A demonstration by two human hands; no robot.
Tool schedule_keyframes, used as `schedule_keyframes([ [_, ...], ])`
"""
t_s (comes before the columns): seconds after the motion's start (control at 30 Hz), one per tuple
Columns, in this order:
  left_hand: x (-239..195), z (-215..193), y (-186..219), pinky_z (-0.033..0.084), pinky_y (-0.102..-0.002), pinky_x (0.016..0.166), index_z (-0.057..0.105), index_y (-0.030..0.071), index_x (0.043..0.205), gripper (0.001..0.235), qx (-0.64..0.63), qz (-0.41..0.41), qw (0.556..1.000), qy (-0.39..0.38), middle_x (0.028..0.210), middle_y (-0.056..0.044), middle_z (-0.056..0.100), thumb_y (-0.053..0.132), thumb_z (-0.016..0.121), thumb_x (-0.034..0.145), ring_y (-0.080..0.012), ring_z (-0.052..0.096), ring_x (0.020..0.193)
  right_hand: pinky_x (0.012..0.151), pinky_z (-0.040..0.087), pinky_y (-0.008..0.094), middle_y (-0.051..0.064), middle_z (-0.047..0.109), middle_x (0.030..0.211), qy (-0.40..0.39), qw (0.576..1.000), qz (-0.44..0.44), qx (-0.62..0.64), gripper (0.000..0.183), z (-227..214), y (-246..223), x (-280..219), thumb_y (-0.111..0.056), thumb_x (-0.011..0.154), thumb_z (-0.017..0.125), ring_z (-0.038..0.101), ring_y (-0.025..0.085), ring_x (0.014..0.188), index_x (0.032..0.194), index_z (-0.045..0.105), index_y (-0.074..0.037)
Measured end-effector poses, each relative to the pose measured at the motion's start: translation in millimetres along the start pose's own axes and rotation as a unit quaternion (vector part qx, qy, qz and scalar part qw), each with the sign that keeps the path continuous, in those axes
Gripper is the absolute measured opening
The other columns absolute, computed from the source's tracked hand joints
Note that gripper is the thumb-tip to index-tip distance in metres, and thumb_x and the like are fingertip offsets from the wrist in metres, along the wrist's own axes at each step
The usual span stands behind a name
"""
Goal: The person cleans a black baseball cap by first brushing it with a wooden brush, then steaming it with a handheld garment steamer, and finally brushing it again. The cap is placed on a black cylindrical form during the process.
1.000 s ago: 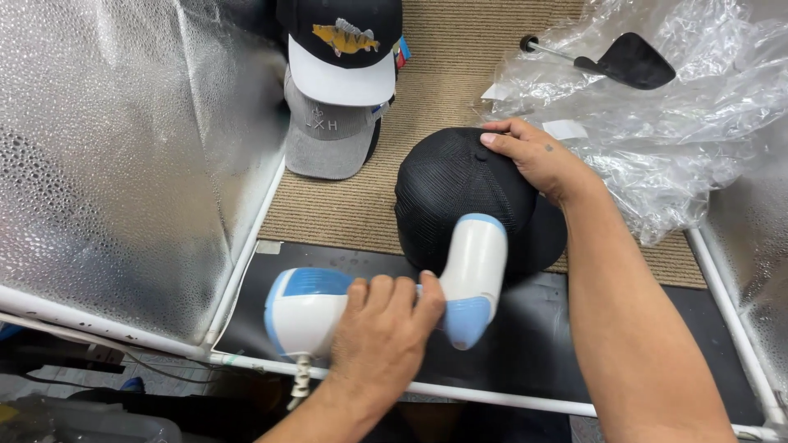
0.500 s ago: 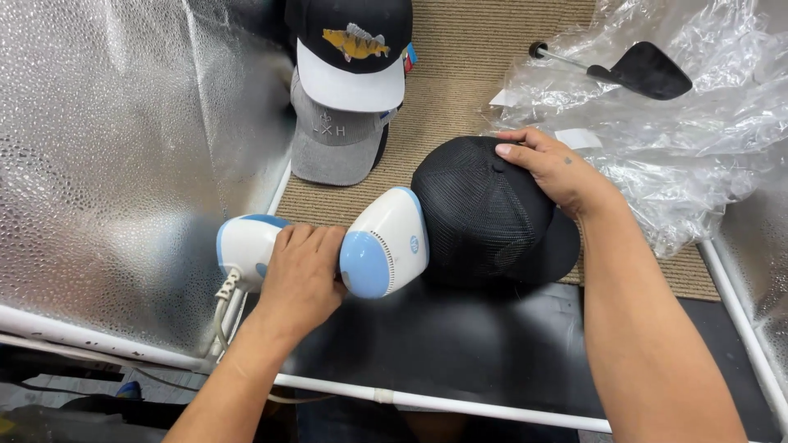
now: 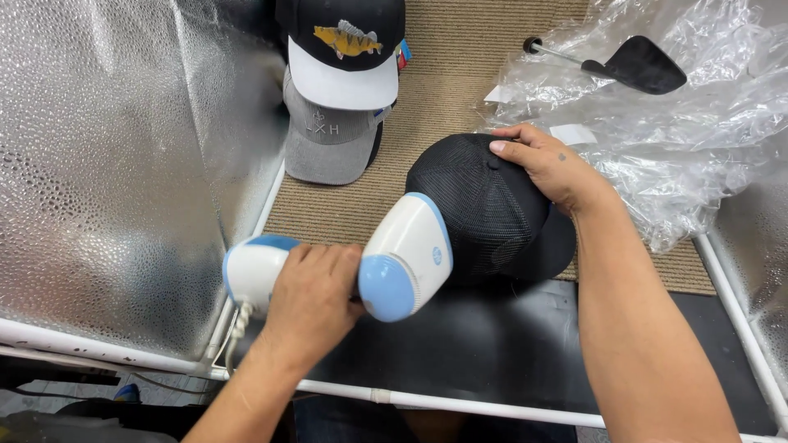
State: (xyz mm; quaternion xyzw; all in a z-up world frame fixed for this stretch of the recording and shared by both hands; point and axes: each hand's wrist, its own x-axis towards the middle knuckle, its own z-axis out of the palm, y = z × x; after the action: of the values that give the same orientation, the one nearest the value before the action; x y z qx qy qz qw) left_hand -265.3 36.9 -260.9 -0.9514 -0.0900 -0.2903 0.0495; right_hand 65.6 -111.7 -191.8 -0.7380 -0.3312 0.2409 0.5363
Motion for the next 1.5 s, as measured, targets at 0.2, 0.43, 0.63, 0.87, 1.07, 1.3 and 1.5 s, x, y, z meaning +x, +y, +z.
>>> schedule_keyframes([
  [0.2, 0, -37, 54, 0.044, -0.041, 0.069, 0.058, 0.010, 0.106, 0.065, 0.109, -0.019, 0.993, 0.034, 0.080, -0.004, 0.061, 0.040, 0.092, 0.059, -0.0255, 0.058, 0.072, 0.093, 0.051, 0.029, 0.006, 0.066, 0.124, -0.017, 0.993, 0.117, -0.022, 0.050, 14, -56, -30, -0.034, 0.090, 0.057, 0.064, 0.018, 0.109, 0.136, 0.058, -0.015],
  [0.43, -7, -27, 72, 0.045, -0.041, 0.071, 0.058, 0.012, 0.103, 0.061, 0.118, -0.040, 0.991, 0.054, 0.081, -0.003, 0.061, 0.036, 0.092, 0.058, -0.0244, 0.056, 0.073, 0.091, 0.051, 0.030, 0.006, 0.067, 0.123, -0.021, 0.994, 0.104, -0.014, 0.050, 11, -44, -22, -0.036, 0.089, 0.059, 0.064, 0.018, 0.107, 0.134, 0.059, -0.015],
  [0.63, 12, -27, 111, 0.043, -0.044, 0.070, 0.057, 0.009, 0.100, 0.023, 0.078, -0.006, 0.993, 0.089, 0.076, -0.007, 0.055, 0.021, 0.065, 0.082, -0.0281, 0.050, 0.069, 0.087, 0.051, 0.028, 0.005, 0.068, 0.116, -0.015, 0.995, 0.095, -0.001, 0.045, 8, -37, -18, -0.034, 0.090, 0.061, 0.064, 0.016, 0.101, 0.131, 0.062, -0.015],
  [0.87, 32, -39, 144, 0.046, -0.045, 0.073, 0.059, 0.009, 0.102, 0.019, 0.085, -0.012, 0.991, 0.102, 0.073, -0.008, 0.054, 0.003, 0.057, 0.084, -0.0266, 0.050, 0.066, 0.092, 0.047, 0.030, 0.003, 0.063, 0.128, -0.018, 0.991, 0.106, -0.084, 0.058, 14, -59, -32, -0.041, 0.088, 0.056, 0.060, 0.017, 0.111, 0.140, 0.057, -0.017],
  [1.07, 24, -32, 119, 0.041, -0.046, 0.071, 0.058, 0.009, 0.105, 0.037, 0.031, -0.004, 0.997, 0.077, 0.075, -0.009, 0.053, 0.019, 0.069, 0.072, -0.0297, 0.050, 0.069, 0.086, 0.049, 0.029, 0.005, 0.066, 0.120, -0.013, 0.994, 0.101, -0.035, 0.050, 11, -45, -24, -0.036, 0.090, 0.060, 0.062, 0.016, 0.102, 0.136, 0.060, -0.016],
  [1.3, -10, -16, 64, 0.045, -0.048, 0.073, 0.054, 0.013, 0.094, 0.036, -0.151, -0.218, 0.964, -0.035, 0.085, -0.006, 0.066, 0.042, 0.069, 0.080, -0.0335, 0.062, 0.079, 0.092, 0.051, 0.032, 0.007, 0.066, 0.126, -0.019, 0.993, 0.116, -0.033, 0.051, 14, -59, -31, -0.034, 0.090, 0.058, 0.064, 0.020, 0.110, 0.137, 0.059, -0.015],
  [1.5, 24, -46, 50, 0.048, -0.059, 0.086, 0.047, 0.010, 0.129, 0.069, -0.232, -0.370, 0.871, -0.225, 0.115, -0.023, 0.071, 0.043, 0.066, 0.071, -0.0518, 0.062, 0.108, 0.095, 0.049, 0.032, 0.006, 0.065, 0.130, -0.014, 0.993, 0.108, -0.041, 0.049, 13, -51, -27, -0.034, 0.091, 0.058, 0.062, 0.019, 0.113, 0.137, 0.060, -0.015],
])
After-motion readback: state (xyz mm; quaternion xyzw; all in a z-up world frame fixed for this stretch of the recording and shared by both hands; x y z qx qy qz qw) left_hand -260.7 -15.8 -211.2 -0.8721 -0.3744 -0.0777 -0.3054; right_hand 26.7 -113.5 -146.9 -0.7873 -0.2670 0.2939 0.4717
